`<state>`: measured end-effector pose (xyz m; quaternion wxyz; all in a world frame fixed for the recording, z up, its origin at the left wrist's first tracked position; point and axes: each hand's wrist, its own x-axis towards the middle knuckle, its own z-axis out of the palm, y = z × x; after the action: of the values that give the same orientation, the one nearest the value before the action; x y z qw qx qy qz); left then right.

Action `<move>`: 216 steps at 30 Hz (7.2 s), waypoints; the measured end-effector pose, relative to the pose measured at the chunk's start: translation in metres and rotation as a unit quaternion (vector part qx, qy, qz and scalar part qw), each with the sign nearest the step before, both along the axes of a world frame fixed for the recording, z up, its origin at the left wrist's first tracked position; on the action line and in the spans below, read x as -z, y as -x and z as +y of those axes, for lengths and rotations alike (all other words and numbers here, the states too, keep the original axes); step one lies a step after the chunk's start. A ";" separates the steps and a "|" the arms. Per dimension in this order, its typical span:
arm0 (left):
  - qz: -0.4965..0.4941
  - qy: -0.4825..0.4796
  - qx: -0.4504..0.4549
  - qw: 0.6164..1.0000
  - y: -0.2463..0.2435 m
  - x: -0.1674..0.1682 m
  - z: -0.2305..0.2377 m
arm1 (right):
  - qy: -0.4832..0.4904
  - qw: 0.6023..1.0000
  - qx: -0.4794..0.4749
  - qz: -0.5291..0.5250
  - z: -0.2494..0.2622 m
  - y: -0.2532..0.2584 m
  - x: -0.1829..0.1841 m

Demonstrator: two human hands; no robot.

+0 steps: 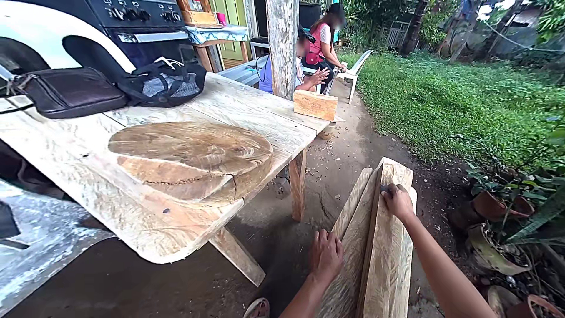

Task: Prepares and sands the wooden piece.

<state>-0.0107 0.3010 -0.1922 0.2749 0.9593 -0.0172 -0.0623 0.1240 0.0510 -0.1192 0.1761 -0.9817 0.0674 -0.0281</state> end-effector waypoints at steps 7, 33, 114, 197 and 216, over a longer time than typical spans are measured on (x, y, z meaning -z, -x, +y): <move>-0.006 -0.002 0.003 1.000 -0.001 0.003 0.000 | -0.004 0.984 -0.168 -0.064 0.016 0.119 0.006; -0.005 -0.008 0.003 1.000 -0.003 0.003 -0.001 | 0.079 0.994 -0.068 0.020 0.002 -0.010 -0.005; -0.088 0.004 -0.022 0.996 0.003 0.014 0.000 | 0.054 0.899 -0.372 -0.225 0.001 0.222 0.038; 0.003 -0.018 0.003 1.000 0.000 -0.001 0.002 | 0.047 0.969 -0.166 -0.177 -0.017 0.082 0.020; -0.024 -0.007 0.003 1.000 -0.003 -0.005 0.001 | -0.142 0.956 -0.192 -0.172 0.023 0.219 0.028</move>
<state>-0.0073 0.3022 -0.1877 0.2673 0.9624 -0.0266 -0.0403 -0.0947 0.0743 -0.1471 0.3252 -0.9210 -0.1506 -0.1528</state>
